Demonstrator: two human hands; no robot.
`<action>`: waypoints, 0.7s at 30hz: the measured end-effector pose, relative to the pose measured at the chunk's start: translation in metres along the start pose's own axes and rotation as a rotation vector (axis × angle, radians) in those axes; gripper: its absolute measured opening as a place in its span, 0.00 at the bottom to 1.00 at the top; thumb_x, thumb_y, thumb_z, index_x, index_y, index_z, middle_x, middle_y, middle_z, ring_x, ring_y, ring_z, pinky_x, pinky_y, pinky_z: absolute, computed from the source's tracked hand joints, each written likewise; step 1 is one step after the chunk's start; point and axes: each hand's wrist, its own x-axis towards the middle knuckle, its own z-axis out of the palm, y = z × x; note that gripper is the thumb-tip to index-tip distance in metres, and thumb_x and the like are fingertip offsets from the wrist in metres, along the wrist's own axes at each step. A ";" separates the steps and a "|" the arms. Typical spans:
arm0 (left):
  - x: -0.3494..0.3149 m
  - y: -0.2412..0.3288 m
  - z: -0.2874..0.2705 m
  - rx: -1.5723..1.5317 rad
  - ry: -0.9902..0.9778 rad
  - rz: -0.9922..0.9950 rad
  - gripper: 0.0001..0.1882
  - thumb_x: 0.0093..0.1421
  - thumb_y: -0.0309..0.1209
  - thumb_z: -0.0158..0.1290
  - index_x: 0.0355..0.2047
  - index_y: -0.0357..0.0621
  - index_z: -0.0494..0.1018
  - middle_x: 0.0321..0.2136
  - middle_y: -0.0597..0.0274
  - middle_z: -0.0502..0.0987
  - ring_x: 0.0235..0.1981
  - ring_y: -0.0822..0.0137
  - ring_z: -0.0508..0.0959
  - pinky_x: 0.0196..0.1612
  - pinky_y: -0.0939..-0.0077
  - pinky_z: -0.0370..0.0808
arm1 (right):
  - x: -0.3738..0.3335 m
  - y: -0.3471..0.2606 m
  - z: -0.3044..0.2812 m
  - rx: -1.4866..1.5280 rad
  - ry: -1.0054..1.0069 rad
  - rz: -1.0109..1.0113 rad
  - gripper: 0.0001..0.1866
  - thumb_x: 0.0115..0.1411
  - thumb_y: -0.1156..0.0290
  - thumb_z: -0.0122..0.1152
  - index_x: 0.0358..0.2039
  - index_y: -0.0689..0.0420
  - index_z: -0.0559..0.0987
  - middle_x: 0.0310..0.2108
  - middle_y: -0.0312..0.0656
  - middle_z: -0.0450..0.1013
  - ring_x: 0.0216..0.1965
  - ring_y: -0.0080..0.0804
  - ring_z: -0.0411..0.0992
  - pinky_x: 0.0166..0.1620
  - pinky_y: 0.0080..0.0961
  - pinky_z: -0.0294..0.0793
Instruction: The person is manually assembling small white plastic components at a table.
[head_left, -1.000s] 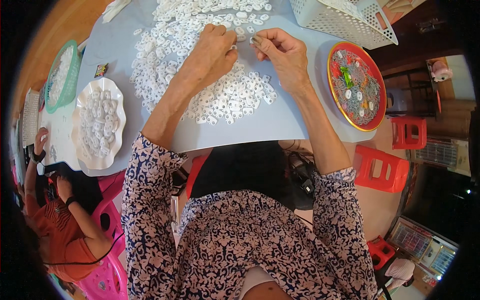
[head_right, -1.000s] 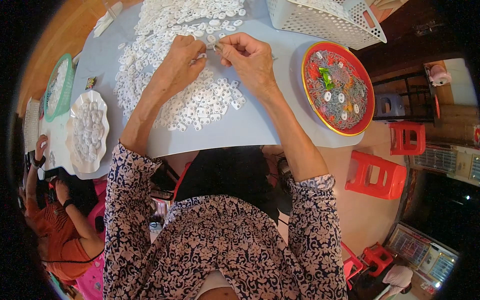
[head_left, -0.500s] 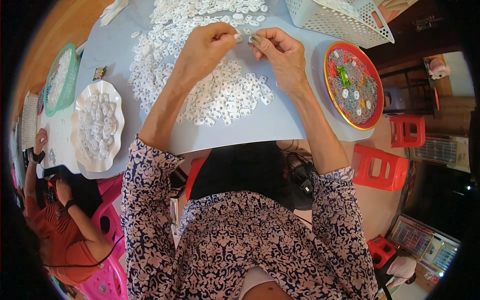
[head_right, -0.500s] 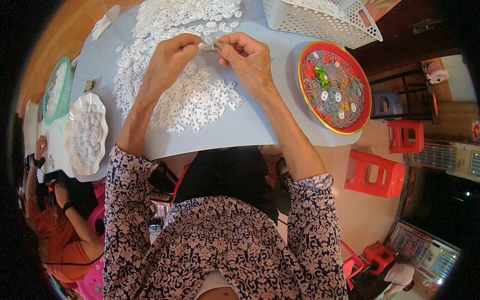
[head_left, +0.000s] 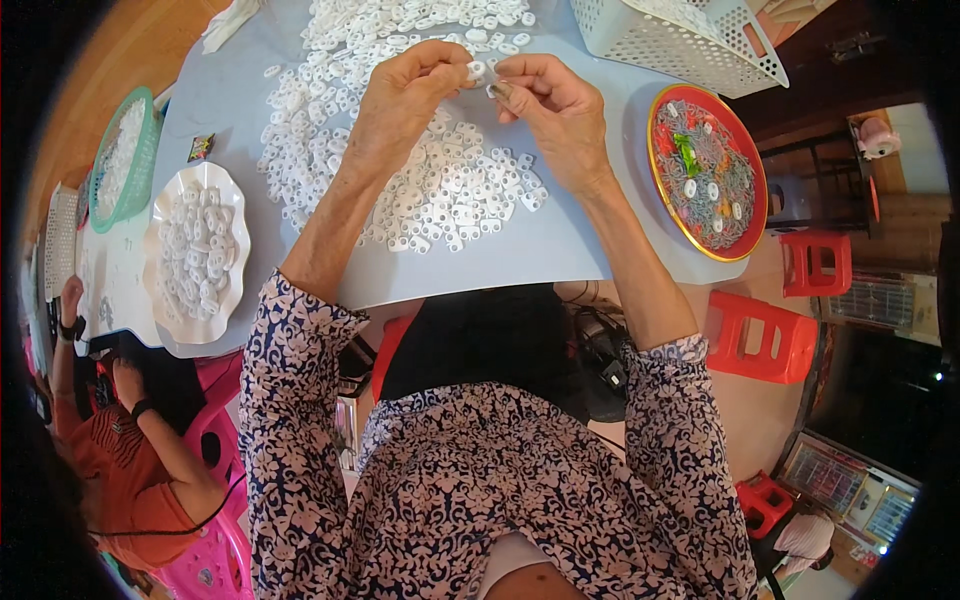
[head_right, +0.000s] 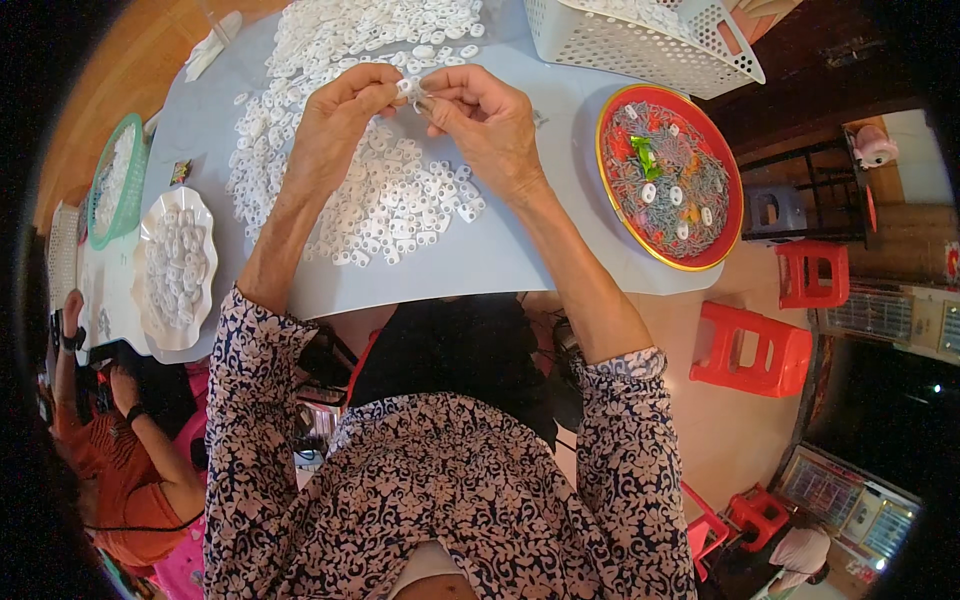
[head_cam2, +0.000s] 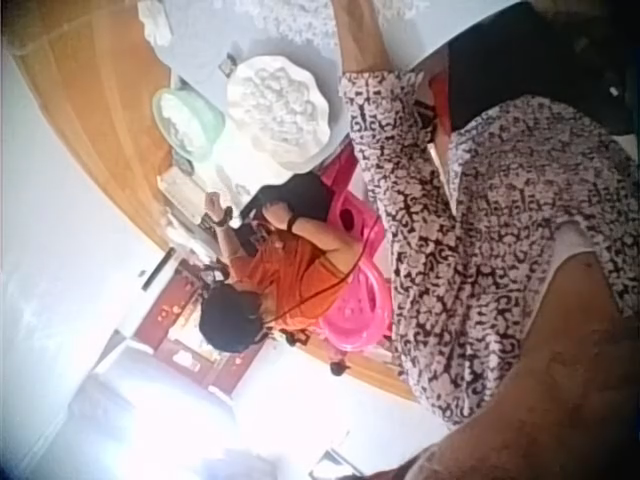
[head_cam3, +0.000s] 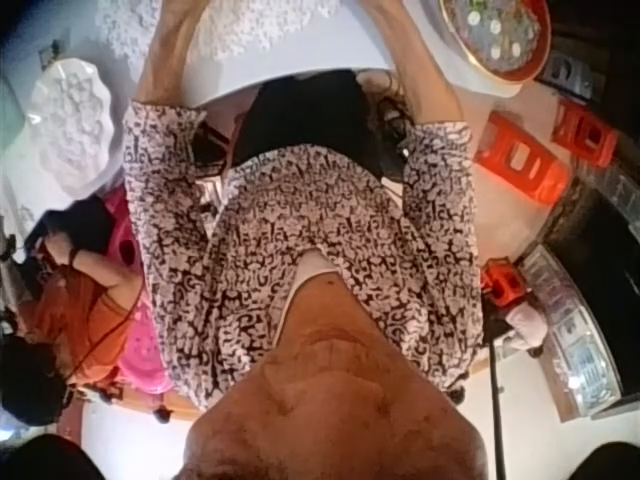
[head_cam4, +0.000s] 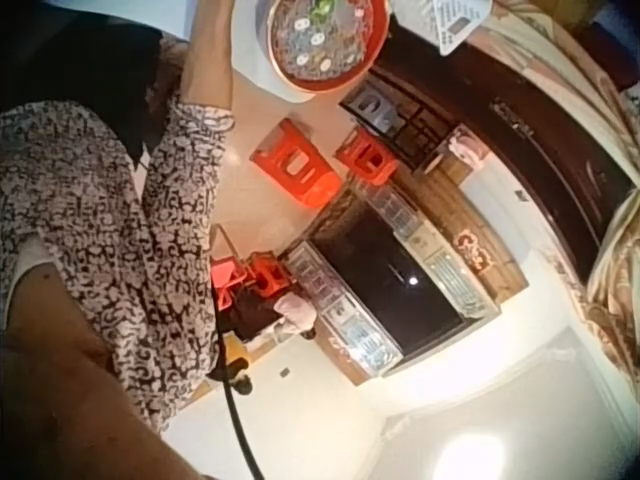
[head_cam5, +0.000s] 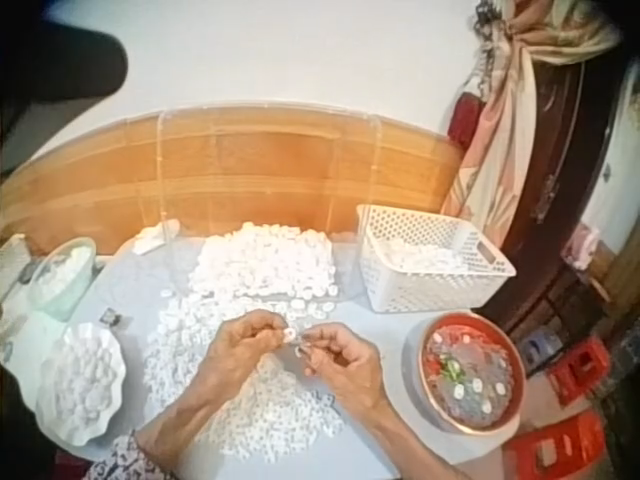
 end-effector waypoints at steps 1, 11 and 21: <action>-0.001 0.000 0.000 -0.007 0.010 -0.012 0.10 0.58 0.29 0.51 0.37 0.36 0.75 0.29 0.66 0.75 0.32 0.76 0.72 0.38 0.83 0.67 | 0.000 0.000 0.001 -0.017 0.004 -0.009 0.09 0.58 0.76 0.58 0.40 0.65 0.75 0.28 0.37 0.74 0.28 0.18 0.70 0.33 0.15 0.71; -0.003 -0.001 0.007 -0.055 0.040 -0.067 0.08 0.57 0.29 0.51 0.34 0.38 0.75 0.28 0.66 0.76 0.32 0.76 0.73 0.37 0.81 0.69 | 0.000 0.003 0.003 -0.043 -0.008 -0.005 0.13 0.57 0.77 0.59 0.42 0.65 0.72 0.31 0.40 0.75 0.28 0.21 0.72 0.34 0.16 0.74; -0.002 -0.001 0.007 -0.083 0.056 -0.052 0.09 0.57 0.29 0.50 0.35 0.38 0.75 0.29 0.66 0.76 0.32 0.76 0.74 0.37 0.81 0.69 | 0.000 0.002 0.003 -0.074 0.019 -0.017 0.11 0.55 0.79 0.59 0.40 0.64 0.72 0.29 0.40 0.75 0.25 0.18 0.71 0.30 0.15 0.73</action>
